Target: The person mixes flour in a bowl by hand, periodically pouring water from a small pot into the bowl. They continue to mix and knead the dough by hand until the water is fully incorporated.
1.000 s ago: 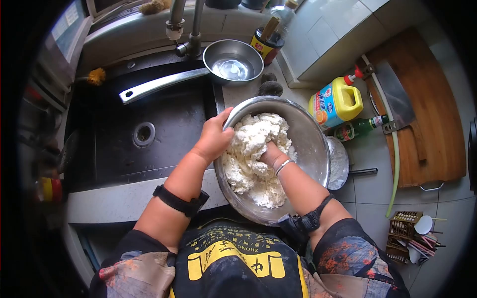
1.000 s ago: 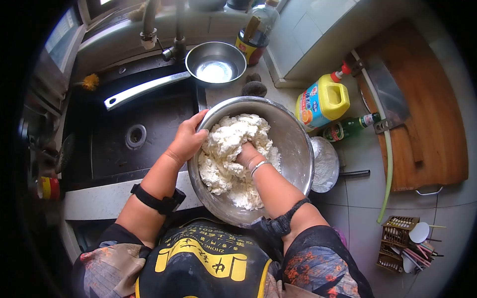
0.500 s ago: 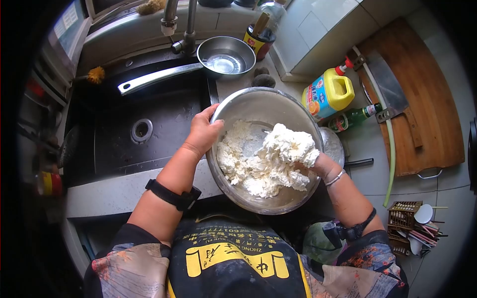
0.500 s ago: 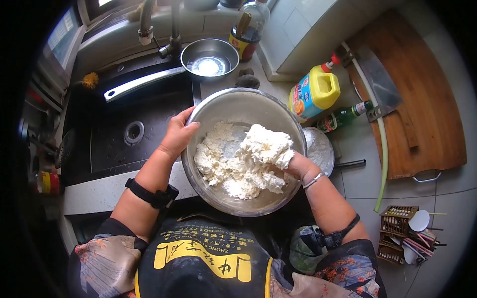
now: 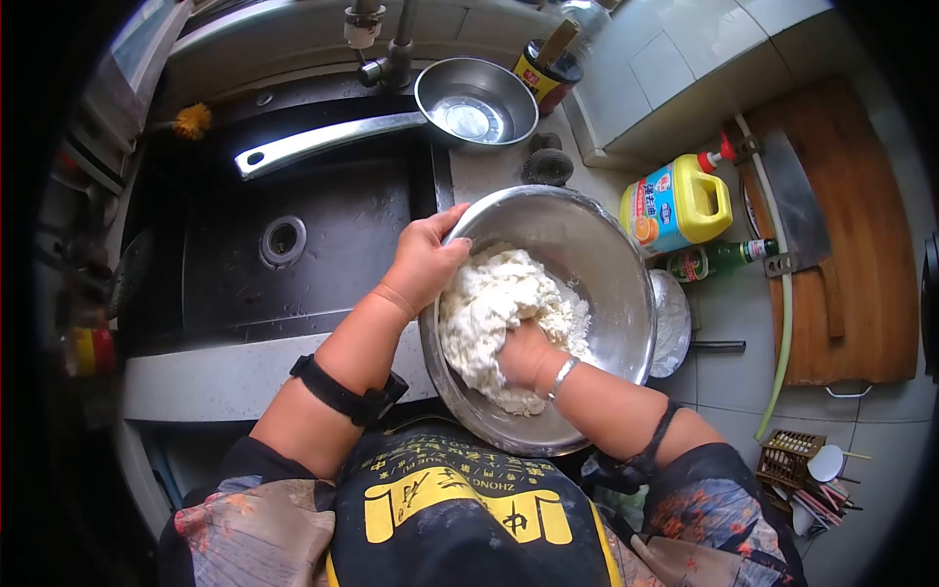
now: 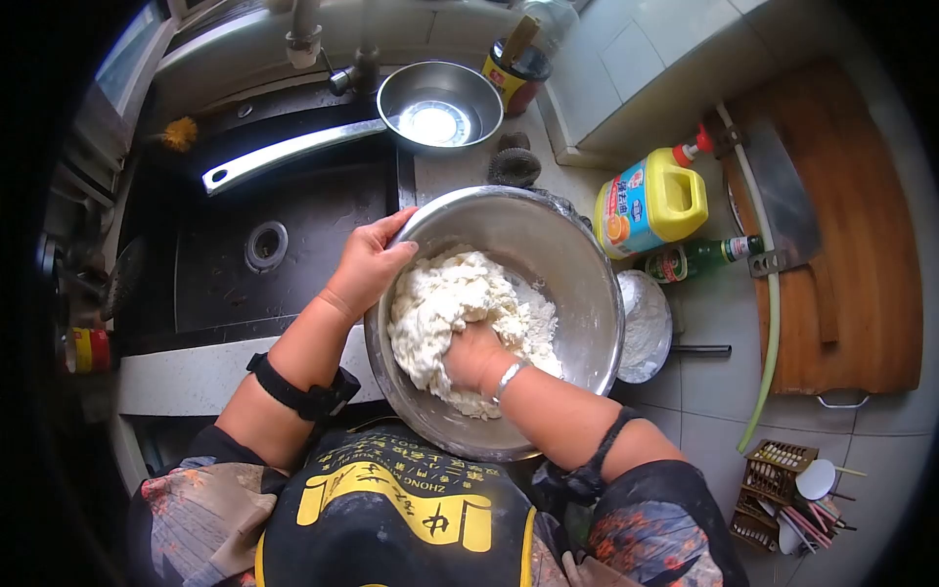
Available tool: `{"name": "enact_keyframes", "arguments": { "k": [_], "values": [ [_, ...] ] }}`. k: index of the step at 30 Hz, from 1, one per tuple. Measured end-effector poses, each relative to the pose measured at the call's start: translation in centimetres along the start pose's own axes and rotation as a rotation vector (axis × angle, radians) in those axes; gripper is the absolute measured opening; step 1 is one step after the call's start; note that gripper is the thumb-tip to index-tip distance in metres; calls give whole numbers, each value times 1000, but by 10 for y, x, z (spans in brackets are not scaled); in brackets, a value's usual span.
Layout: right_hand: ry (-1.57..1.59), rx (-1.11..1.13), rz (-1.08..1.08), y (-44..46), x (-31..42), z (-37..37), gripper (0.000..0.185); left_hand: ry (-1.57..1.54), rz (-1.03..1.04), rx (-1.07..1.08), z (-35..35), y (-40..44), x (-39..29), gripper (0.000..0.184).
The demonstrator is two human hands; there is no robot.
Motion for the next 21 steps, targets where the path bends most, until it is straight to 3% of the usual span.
{"name": "enact_keyframes", "arguments": {
  "k": [4, 5, 6, 8, 10, 15, 16, 17, 20, 21],
  "values": [
    [398, 20, 286, 25, -40, 21, 47, 60, 53, -13, -4, -3, 1, 44],
    [666, -20, 411, 28, -61, 66, 42, 91, 81, -14, -5, -4, 1, 44],
    [1413, -67, 627, 35, -62, 71, 42, 117, 96, -19, -5, -4, 2, 45],
    [2237, -164, 955, 47, -61, 64, 41, 174, 132, -27, -7, -6, 2, 46],
    [2258, -279, 1074, 45, -62, 43, 39, 197, 143, -67, -10, -8, 1, 46],
    [2110, -464, 1049, 29, -70, 4, 42, 265, 199, -118, -15, -12, -4, 45],
    [2075, -623, 821, 24, -77, -16, 41, 286, 249, -131, -15, -10, -2, 44],
    [1986, -637, 1046, -4, -91, -12, 38, 243, 260, -129, -14, -7, 2, 44],
    [2368, -645, 797, -27, -114, -30, 44, 354, 215, -118, -14, -8, -6, 43],
    [2269, -644, 690, -47, -109, -57, 55, 409, 226, -123, -14, -10, -11, 43]
  ]
}}
Point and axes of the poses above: each hand's wrist, its own y-axis towards the middle knuckle, its own z-axis out of the palm, x = y × z, the point moved 9 cm from there along y, towards the middle knuckle, and after that the axes turned 11 degrees about -x, right-handed, at the moved point
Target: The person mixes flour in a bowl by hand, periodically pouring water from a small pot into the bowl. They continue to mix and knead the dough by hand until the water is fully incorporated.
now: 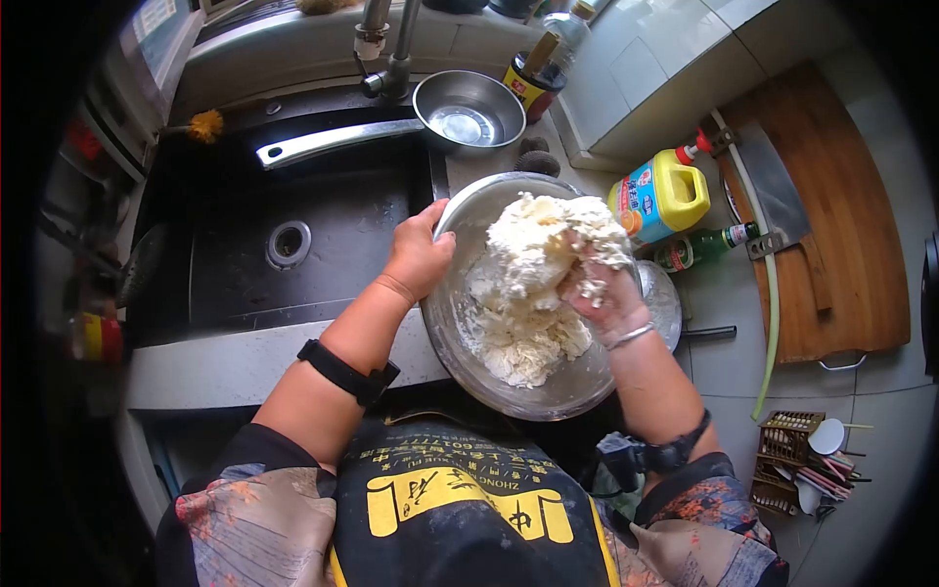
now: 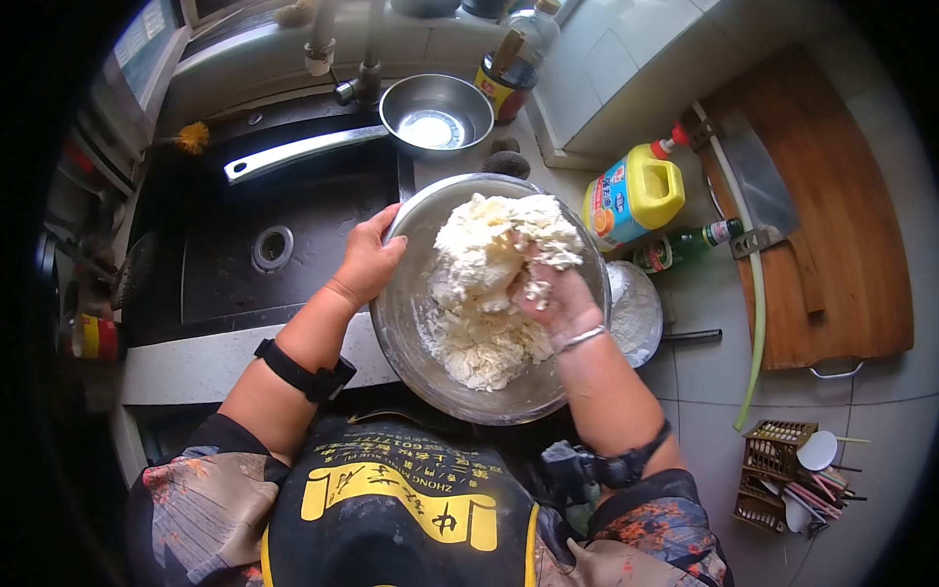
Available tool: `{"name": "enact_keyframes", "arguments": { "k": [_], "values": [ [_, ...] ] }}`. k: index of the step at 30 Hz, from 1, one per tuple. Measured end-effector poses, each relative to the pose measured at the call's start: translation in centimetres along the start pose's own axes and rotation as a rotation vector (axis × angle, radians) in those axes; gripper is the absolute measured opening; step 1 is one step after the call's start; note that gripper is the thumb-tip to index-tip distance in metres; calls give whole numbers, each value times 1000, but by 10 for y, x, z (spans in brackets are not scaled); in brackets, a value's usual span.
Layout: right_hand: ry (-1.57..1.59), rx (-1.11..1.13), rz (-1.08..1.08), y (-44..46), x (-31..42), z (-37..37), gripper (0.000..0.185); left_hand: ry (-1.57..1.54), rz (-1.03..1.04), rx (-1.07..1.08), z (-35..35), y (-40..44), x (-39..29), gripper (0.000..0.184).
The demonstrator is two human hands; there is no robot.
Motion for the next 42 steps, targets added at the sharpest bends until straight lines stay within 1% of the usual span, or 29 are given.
{"name": "enact_keyframes", "arguments": {
  "k": [2, 3, 4, 5, 8, 9, 11, 12, 13, 14, 15, 16, 18, 19, 22, 23, 26, 27, 30, 31, 32, 34, 35, 37, 38, 39, 40, 41, 42],
  "values": [
    [10, 8, 196, -8, -1, -2, 60, 186, 62, 7, -3, 1, -11, 43],
    [-122, 114, 183, -15, 1, 7, 47, 316, 108, 14, -4, 1, -18, 43],
    [-381, 77, 182, -20, 0, 3, 46, 444, 156, 22, -3, 0, -21, 43],
    [-639, 38, 179, -26, 2, 1, 45, 491, 217, 9, -2, -1, -24, 44],
    [-943, 104, 105, -32, 1, 6, 44, 468, 137, 68, -1, 0, -26, 43],
    [-972, 161, 50, -27, -5, 8, 45, 504, 98, 106, -1, -1, -25, 46],
    [-1013, 161, -164, -25, 1, 14, 38, 644, 199, 126, -1, -7, -43, 53],
    [-1379, 183, -235, -25, -2, 11, 35, 714, 250, 136, 0, -11, -55, 57],
    [-1743, 198, -309, -26, -4, 9, 33, 638, 394, 163, 5, -21, -75, 65],
    [-1962, 156, -333, -28, -4, 8, 29, 560, 534, 190, 12, -35, -94, 74],
    [-2184, 117, -345, -33, -3, 12, 26, 448, 674, 262, 24, -53, -113, 76],
    [-2215, 167, -399, -39, -8, 25, 27, 332, 810, 334, 36, -72, -130, 78],
    [-2274, 271, -504, -50, -18, 40, 28, 283, 696, 619, 70, -97, -124, 81],
    [-2317, 304, -580, -54, -21, 37, 24, 320, 698, 646, 81, -97, -110, 78],
    [-2338, 407, -212, -62, -18, 30, 19, 378, 620, 684, 87, -92, -91, 68],
    [-2250, 399, -329, -69, -11, 36, 15, 378, 614, 659, 86, -92, -91, 57],
    [-2016, 368, -500, -75, 8, 27, 17, 442, 537, 671, 83, -87, -83, 54],
    [-1805, 329, -447, -71, 15, 21, 24, 435, 497, 676, 84, -84, -79, 57],
    [-1269, 189, -284, -70, 37, 11, 38, 646, 513, 474, 71, -72, -85, 63],
    [-1087, 141, -180, -67, 40, 7, 51, 660, 497, 411, 66, -68, -86, 71],
    [-973, 138, -134, -63, 41, 1, 58, 679, 518, 349, 57, -65, -90, 73],
    [-913, 134, -115, -50, 38, -20, 70, 719, 558, 225, 36, -61, -98, 78],
    [-893, 124, -96, -43, 34, -33, 73, 724, 524, 166, 26, -58, -95, 80],
    [-857, 106, -65, -28, 29, -58, 80, 575, 399, 51, 10, -55, -66, 77],
    [-930, 115, -50, -23, 28, -65, 80, 500, 337, -7, 5, -54, -53, 76],
    [-1003, 125, -35, -18, 27, -71, 80, 370, 272, -41, -1, -56, -47, 66],
    [-1077, 135, -18, -13, 23, -76, 81, 225, 164, -26, -1, -55, -37, 60],
    [-917, 49, 39, -6, 17, -88, 75, 82, 55, -12, 0, -55, -26, 55],
    [-1062, 110, 25, 1, 10, -89, 73, -61, -54, 1, 2, -55, -15, 50]
  ]
}}
Point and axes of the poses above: each hand's wrist, its own y-axis towards the middle knuckle, its own z-axis out of the palm, x = y × z, the point moved 9 cm from there along y, towards the middle knuckle, and after that the axes turned 11 degrees about -x, right-handed, at the moved point
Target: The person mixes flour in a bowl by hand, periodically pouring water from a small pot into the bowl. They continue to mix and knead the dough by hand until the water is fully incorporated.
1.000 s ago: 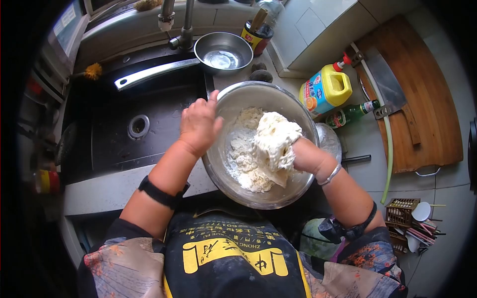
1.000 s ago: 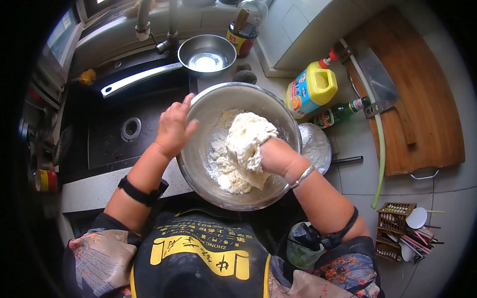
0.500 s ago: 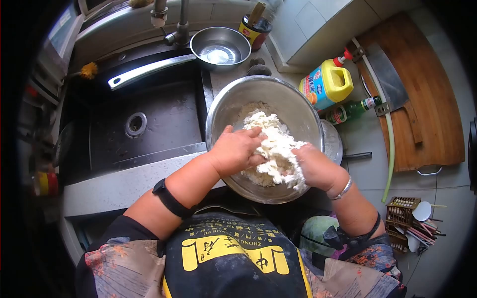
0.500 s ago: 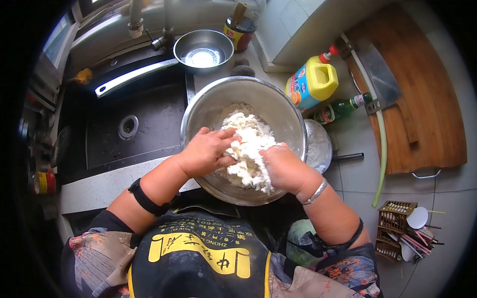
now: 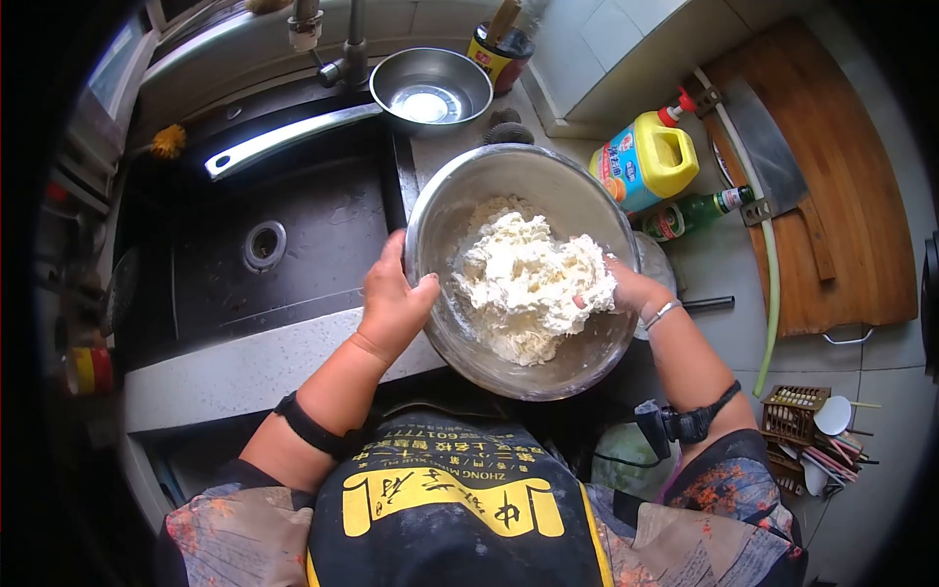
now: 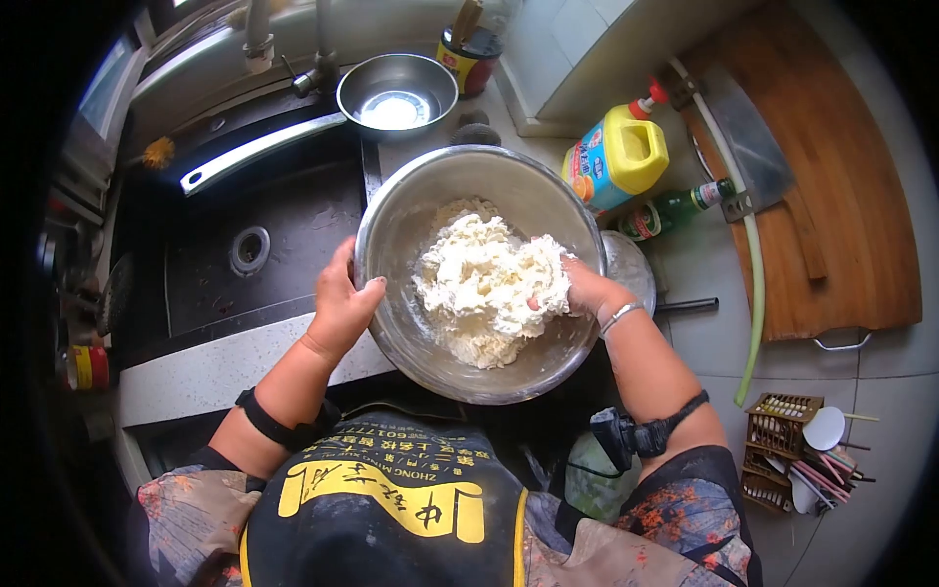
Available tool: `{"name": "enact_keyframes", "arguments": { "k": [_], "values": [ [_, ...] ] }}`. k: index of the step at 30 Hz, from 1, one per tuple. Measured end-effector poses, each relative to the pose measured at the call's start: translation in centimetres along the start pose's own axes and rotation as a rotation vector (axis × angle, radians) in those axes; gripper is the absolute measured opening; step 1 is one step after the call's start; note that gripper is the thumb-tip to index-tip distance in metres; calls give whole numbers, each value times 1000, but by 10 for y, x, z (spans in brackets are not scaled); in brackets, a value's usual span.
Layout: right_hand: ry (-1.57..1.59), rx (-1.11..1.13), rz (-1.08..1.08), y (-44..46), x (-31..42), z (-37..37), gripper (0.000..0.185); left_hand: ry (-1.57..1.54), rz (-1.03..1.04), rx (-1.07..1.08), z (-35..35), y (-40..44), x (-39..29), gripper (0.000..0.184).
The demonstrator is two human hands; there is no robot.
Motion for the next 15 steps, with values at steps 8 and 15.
{"name": "enact_keyframes", "arguments": {
  "k": [8, 15],
  "values": [
    [163, 4, -81, -18, -4, 64, 58, -311, -249, -107, 2, 44, 35, 18],
    [-629, -81, -403, -51, 41, 112, 72, -299, -244, 47, 16, 72, 29, 32]
  ]
}}
Point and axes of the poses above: each hand's wrist, its own y-axis towards the middle knuckle, its own z-axis out of the palm, x = y × z, the point moved 9 cm from there along y, towards the middle knuckle, and after that the axes turned 11 degrees about -x, right-handed, at the moved point
